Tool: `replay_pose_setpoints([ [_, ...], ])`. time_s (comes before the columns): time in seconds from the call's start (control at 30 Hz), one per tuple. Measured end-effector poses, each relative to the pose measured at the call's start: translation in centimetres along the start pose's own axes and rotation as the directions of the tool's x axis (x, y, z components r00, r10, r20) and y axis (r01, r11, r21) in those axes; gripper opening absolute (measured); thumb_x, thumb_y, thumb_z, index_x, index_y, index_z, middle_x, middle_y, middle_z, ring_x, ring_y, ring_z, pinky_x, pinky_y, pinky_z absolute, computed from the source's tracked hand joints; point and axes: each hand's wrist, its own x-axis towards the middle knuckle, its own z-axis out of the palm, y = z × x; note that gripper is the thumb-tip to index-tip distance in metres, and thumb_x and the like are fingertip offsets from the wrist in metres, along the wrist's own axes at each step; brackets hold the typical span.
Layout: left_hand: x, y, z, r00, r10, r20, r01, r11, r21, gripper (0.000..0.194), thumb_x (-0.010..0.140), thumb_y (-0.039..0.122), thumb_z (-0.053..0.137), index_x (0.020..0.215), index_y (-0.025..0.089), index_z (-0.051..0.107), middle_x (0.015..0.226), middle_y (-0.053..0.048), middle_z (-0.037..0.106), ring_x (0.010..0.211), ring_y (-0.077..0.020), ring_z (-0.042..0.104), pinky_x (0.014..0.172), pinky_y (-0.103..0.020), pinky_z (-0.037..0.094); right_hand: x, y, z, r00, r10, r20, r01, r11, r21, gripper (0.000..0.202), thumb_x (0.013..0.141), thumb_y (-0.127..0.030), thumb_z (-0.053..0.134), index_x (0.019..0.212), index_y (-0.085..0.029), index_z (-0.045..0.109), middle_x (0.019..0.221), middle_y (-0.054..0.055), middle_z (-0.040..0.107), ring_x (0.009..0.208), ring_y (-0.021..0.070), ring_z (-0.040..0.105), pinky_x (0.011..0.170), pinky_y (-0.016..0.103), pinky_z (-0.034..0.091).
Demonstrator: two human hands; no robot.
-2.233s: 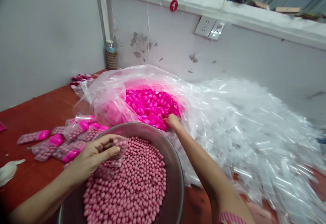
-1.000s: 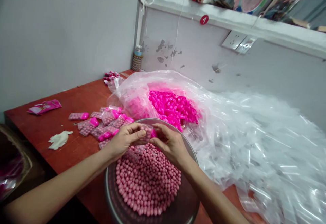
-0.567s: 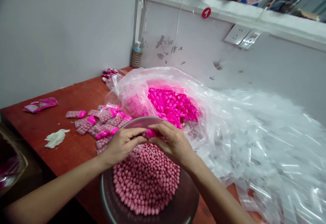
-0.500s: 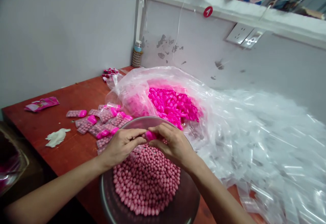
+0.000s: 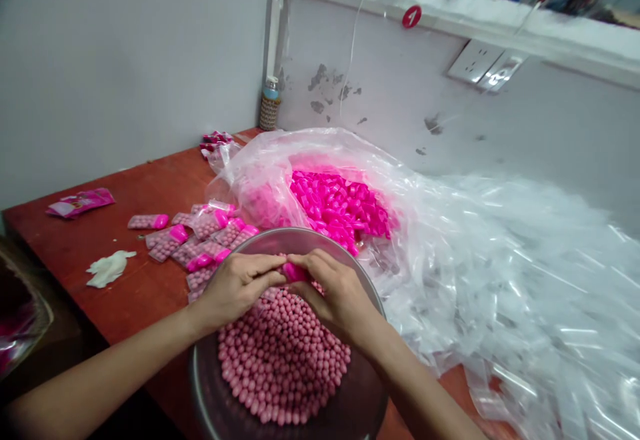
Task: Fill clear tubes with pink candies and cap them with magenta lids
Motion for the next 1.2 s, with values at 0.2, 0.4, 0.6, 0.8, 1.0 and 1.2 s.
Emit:
replay_pose_setpoints([
  [0.2, 1.0, -0.6, -0.5, 0.977, -0.212, 0.023, 0.200, 0.875, -0.441, 0.029, 0.079, 0.028, 0.056, 0.104, 0.016, 0.065, 0.094, -0.005, 0.066, 0.083, -0.0189, 0.061, 0.074, -0.027, 0.048, -1.2, 1.7, -0.4, 0.916, 0.400, 0.022, -0.273, 0.585, 0.764, 0.042, 0.065, -0.041, 0.073, 0.102, -0.026, 0.060, 0.105, 0.008, 0.062, 0.088, 0.0243, 0.061, 0.078, 0.040, 0.050],
  [0.4, 0.3, 0.3, -0.3, 0.999, -0.043, -0.004, 0.041, 0.980, -0.194, 0.025, 0.081, 0.027, 0.054, 0.101, 0.021, 0.066, 0.088, -0.002, 0.068, 0.083, -0.0186, 0.062, 0.073, -0.024, 0.046, 0.1, 1.2, 0.1, 0.863, 0.485, 0.144, -0.389, 0.454, 0.802, 0.032, 0.064, -0.039, 0.073, 0.088, -0.020, 0.064, 0.089, 0.006, 0.066, 0.074, 0.0193, 0.063, 0.073, 0.036, 0.051],
  [0.6, -0.2, 0.2, -0.2, 0.999, 0.016, -0.035, -0.017, 1.000, -0.025, 0.024, 0.081, 0.023, 0.055, 0.102, 0.024, 0.066, 0.092, -0.002, 0.069, 0.082, -0.0183, 0.062, 0.074, -0.025, 0.046, 1.7, -0.2, -0.1, 0.769, 0.461, 0.442, -0.593, 0.260, 0.762, 0.028, 0.068, -0.027, 0.071, 0.094, -0.016, 0.066, 0.092, 0.009, 0.066, 0.084, 0.0215, 0.063, 0.084, 0.043, 0.046],
  [0.8, -0.5, -0.3, -0.5, 0.996, 0.081, -0.033, -0.072, 0.976, 0.205, 0.021, 0.082, 0.021, 0.051, 0.093, 0.021, 0.069, 0.078, -0.004, 0.068, 0.073, -0.0183, 0.062, 0.070, -0.027, 0.044, 2.1, -0.3, 1.1, 0.789, 0.468, 0.399, -0.551, 0.249, 0.797, 0.023, 0.062, -0.020, 0.074, 0.083, -0.014, 0.069, 0.076, 0.007, 0.068, 0.075, 0.0209, 0.064, 0.082, 0.042, 0.048],
  [1.0, -0.2, -0.4, -0.3, 0.990, 0.055, -0.131, -0.048, 0.997, 0.061, 0.028, 0.080, 0.018, 0.054, 0.106, 0.024, 0.064, 0.097, -0.002, 0.067, 0.087, -0.0178, 0.061, 0.078, -0.026, 0.046, 2.8, -0.3, 1.8, 0.802, 0.534, 0.268, -0.501, 0.355, 0.789, 0.023, 0.067, -0.026, 0.072, 0.087, -0.016, 0.067, 0.083, 0.006, 0.067, 0.075, 0.0183, 0.063, 0.070, 0.031, 0.053],
  [1.2, 2.4, -0.8, -3.3, 0.935, -0.013, -0.355, 0.003, 1.000, -0.027, 0.030, 0.080, 0.026, 0.054, 0.107, 0.017, 0.062, 0.097, -0.003, 0.067, 0.087, -0.0189, 0.062, 0.078, -0.028, 0.048, 4.0, 1.0, 1.6, 0.846, 0.511, 0.149, -0.458, 0.555, 0.695, 0.034, 0.074, -0.045, 0.061, 0.097, -0.021, 0.062, 0.094, 0.004, 0.062, 0.081, 0.0162, 0.060, 0.068, 0.028, 0.052],
])
